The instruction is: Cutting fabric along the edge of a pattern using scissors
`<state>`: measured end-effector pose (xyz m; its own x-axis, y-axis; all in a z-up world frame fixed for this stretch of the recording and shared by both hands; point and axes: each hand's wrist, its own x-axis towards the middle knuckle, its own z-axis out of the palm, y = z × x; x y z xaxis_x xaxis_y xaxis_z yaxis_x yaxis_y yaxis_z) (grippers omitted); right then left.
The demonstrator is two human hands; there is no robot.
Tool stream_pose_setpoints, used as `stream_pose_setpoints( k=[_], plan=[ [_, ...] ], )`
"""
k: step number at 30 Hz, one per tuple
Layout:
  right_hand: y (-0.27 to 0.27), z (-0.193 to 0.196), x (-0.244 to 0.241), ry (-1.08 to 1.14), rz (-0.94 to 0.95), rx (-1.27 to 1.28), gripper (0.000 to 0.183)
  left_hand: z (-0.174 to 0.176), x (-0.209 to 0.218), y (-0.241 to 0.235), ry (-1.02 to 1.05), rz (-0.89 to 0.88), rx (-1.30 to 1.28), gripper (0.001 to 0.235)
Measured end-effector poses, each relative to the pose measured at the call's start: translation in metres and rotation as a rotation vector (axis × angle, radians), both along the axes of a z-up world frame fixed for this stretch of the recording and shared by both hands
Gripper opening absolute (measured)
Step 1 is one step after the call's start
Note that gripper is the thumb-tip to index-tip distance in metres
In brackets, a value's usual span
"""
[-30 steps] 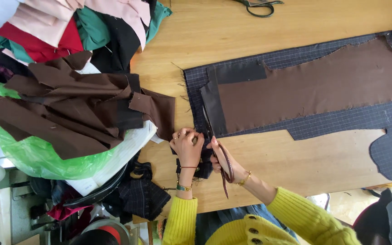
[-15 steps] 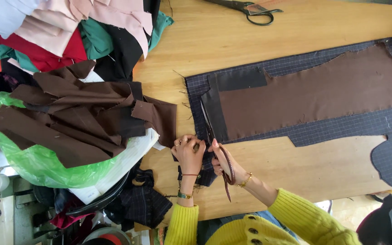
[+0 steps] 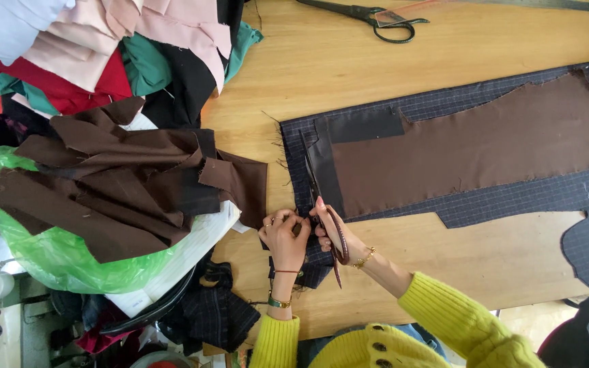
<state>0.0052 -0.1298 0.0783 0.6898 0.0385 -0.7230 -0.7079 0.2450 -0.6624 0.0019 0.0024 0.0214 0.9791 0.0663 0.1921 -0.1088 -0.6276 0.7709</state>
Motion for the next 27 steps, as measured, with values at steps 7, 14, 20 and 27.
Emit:
stream_pose_setpoints(
  k=[7, 14, 20, 27],
  plan=[
    [-0.001, -0.008, 0.001, -0.038, -0.021, -0.039, 0.050, -0.001, 0.000, -0.001, 0.000, 0.002, 0.020, 0.024],
    [0.000, -0.006, 0.011, -0.051, -0.017, -0.077, 0.050, 0.001, 0.001, 0.000, 0.000, -0.002, 0.017, 0.025],
    [0.001, 0.001, 0.025, -0.068, 0.006, -0.108, 0.056, 0.004, 0.001, 0.001, 0.011, -0.015, -0.010, 0.026],
    [0.000, 0.003, 0.031, -0.081, 0.026, -0.135, 0.061, 0.003, 0.000, 0.000, 0.006, -0.018, -0.016, 0.026]
  ],
)
